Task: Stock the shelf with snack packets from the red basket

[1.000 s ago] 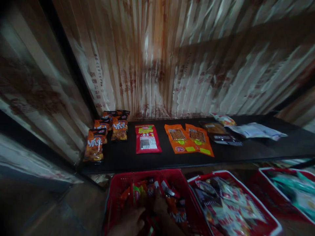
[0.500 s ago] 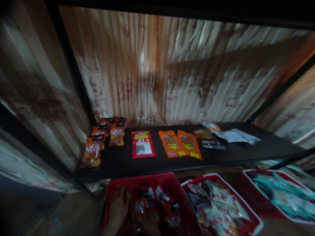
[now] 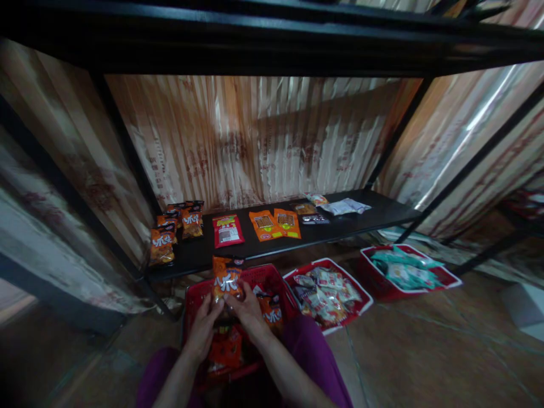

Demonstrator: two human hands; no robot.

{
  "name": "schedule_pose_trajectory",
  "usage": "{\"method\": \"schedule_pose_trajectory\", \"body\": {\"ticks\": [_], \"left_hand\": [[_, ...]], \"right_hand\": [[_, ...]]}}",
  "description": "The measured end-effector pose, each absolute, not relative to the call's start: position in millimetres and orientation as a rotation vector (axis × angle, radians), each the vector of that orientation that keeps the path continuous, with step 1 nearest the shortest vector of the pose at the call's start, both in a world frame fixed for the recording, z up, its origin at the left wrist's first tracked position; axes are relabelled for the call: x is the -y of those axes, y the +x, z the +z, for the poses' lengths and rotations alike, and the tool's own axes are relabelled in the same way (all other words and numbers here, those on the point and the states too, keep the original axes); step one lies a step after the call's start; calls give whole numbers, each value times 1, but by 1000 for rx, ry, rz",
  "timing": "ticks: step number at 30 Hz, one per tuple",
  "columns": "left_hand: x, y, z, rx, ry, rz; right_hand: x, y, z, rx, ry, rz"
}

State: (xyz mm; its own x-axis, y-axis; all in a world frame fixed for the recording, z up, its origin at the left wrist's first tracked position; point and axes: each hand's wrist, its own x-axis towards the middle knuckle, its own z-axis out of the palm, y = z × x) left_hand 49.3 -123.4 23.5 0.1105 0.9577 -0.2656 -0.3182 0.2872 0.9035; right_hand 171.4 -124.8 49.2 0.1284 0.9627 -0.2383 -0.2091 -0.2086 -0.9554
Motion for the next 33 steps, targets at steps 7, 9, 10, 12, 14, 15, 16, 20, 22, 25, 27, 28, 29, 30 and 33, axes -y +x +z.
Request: {"method": "schedule_pose_trajectory", "body": {"ticks": [7,9,10,12,14,15,16,20,22,25,27,28,29,30,33], "left_hand": [[165,57,61,-936,896,1169],[174,58,61,-946,933,1180],[178,59,61,-948,944,1191],[185,58,62,-936,971,1203],[190,56,65,-926,1012,1193],[192,55,66,-927,1033,1184],[194,54,68,-928,1050,1176],[202,51,77,-870,1056,1167],[206,50,79,-852,1038,1174],[210,47,83,-893,1016,1195],[211,45,84,-942,1031,1199],[211,45,85,-971,1040,1200],[211,44,85,-1003,1044,1198],[211,44,85,-1034,1045,1199],[209,44,84,-1095,1057,1204]], "right_hand": [[134,203,98,867,-1133,1185],[128,216,117,932,-1123,1170],[126,223,127,1003,-1131,1184],[124,233,145,1155,-1166,1235],[125,238,157,1282,-1187,1244],[125,239,161,1328,-1189,1225],[126,240,163,1365,-1187,1190],[129,233,166,1406,-1197,1020],[130,228,166,1394,-1198,1004],[130,223,169,1368,-1193,1057],[129,223,171,1395,-1189,1059],[128,223,173,1436,-1180,1055],[128,224,175,1492,-1168,1054],[126,225,177,1553,-1154,1060],[123,226,185,1688,-1138,1107]]}}
